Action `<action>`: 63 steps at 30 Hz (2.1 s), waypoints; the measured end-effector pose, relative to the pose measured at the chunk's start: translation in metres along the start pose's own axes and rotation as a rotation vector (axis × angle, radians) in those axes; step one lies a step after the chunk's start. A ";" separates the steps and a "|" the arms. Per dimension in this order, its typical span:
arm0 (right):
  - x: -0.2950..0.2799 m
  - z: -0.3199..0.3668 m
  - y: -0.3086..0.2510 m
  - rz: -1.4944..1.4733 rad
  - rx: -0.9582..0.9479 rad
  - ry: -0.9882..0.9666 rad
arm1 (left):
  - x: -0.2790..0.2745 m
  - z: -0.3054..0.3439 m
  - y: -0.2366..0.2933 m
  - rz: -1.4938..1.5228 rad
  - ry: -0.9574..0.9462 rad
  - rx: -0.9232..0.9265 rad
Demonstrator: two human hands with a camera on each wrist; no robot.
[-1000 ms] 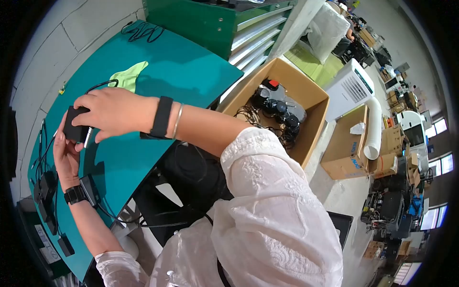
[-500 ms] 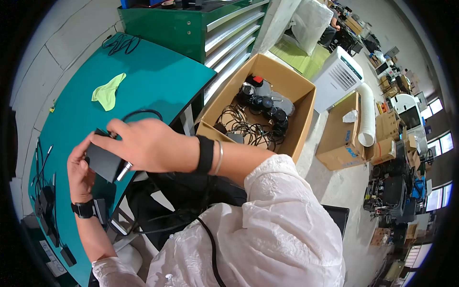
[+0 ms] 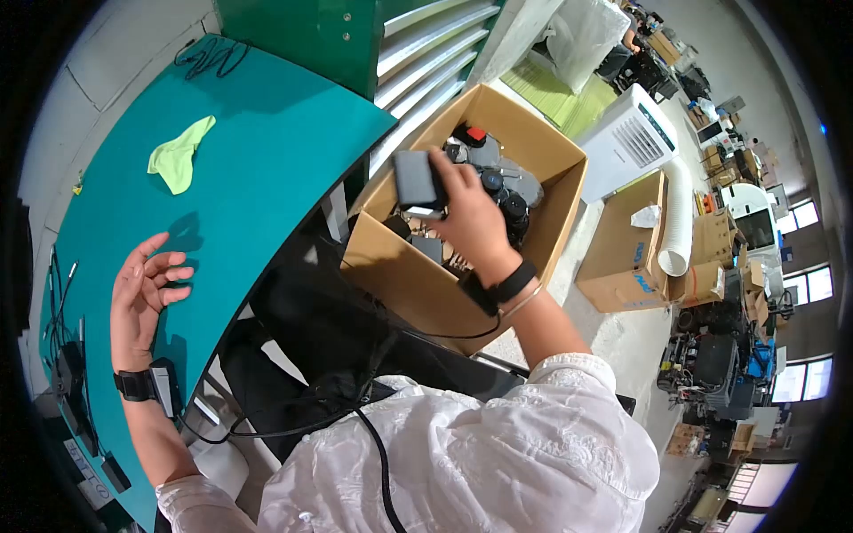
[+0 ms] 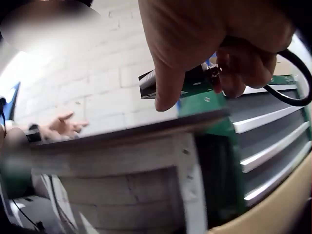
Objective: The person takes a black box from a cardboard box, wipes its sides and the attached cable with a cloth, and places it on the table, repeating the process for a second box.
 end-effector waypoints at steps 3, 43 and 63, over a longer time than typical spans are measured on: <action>0.029 0.001 0.087 0.175 0.218 -0.054 | -0.009 -0.003 -0.011 0.008 0.051 -0.118; 0.193 0.014 0.126 0.089 -0.436 -0.666 | -0.047 -0.021 -0.030 0.682 -0.102 -0.303; 0.150 -0.033 0.087 0.150 -0.347 -0.694 | -0.023 -0.021 -0.018 0.461 -0.133 -0.201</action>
Point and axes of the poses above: each hand's wrist, its own z-axis away from the middle knuckle, its own x-axis out of the palm, y = z × x, the point moved 6 cm from there along -z, towards the middle knuckle, and after that the axes turned 9 degrees about y, right-handed, at the moved point
